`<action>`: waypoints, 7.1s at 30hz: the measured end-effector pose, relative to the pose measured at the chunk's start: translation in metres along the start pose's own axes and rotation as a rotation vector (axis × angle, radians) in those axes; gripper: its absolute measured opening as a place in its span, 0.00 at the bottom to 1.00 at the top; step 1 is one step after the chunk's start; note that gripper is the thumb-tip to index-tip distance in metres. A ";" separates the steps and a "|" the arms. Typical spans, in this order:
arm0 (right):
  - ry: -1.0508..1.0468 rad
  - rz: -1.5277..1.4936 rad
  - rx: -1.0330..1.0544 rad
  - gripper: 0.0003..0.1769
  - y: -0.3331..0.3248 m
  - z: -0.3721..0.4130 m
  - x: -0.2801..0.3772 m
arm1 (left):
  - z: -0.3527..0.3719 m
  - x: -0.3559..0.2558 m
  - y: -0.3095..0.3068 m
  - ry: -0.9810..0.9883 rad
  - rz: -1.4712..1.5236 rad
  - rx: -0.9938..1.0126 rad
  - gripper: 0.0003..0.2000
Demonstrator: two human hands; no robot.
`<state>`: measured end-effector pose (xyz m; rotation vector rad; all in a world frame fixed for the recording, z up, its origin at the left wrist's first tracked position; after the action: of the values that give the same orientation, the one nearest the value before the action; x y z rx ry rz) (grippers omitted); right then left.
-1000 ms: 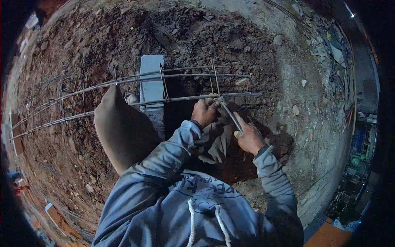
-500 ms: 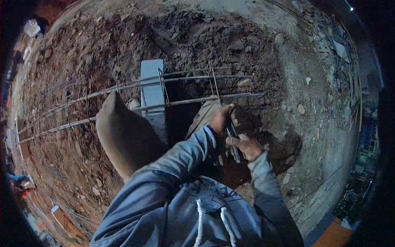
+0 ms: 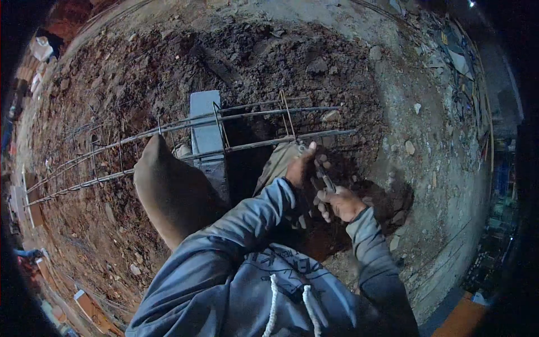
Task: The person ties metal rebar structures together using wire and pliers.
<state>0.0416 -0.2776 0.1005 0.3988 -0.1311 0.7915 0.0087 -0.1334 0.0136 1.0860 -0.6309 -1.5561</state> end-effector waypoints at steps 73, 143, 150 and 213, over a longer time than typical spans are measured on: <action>-0.884 0.867 -0.791 0.28 0.023 -0.013 -0.027 | 0.115 -0.110 0.017 0.249 -0.627 -0.209 0.21; -0.626 0.661 -0.770 0.18 0.035 -0.148 0.199 | -0.112 -0.229 -0.043 0.100 -1.056 0.327 0.19; -0.343 1.205 -1.011 0.16 0.072 -0.117 0.247 | -0.106 -0.237 -0.025 0.058 -1.264 0.284 0.23; -1.154 2.422 -0.664 0.07 0.094 -0.102 0.325 | -0.075 -0.166 -0.014 0.952 -1.722 -0.396 0.17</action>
<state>0.1982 0.0381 0.1195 -0.2562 -2.2061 2.6061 0.0685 0.0395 0.0206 1.9169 1.6136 -1.8996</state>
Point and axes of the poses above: each hand's wrist, its own z-axis away from the middle knuckle, its own y-axis out of the palm, x = y × z, the point moved 1 cm from there along -z, towards the middle knuckle, and after that the axes turned 12 degrees about y, right-handed, at the moved point
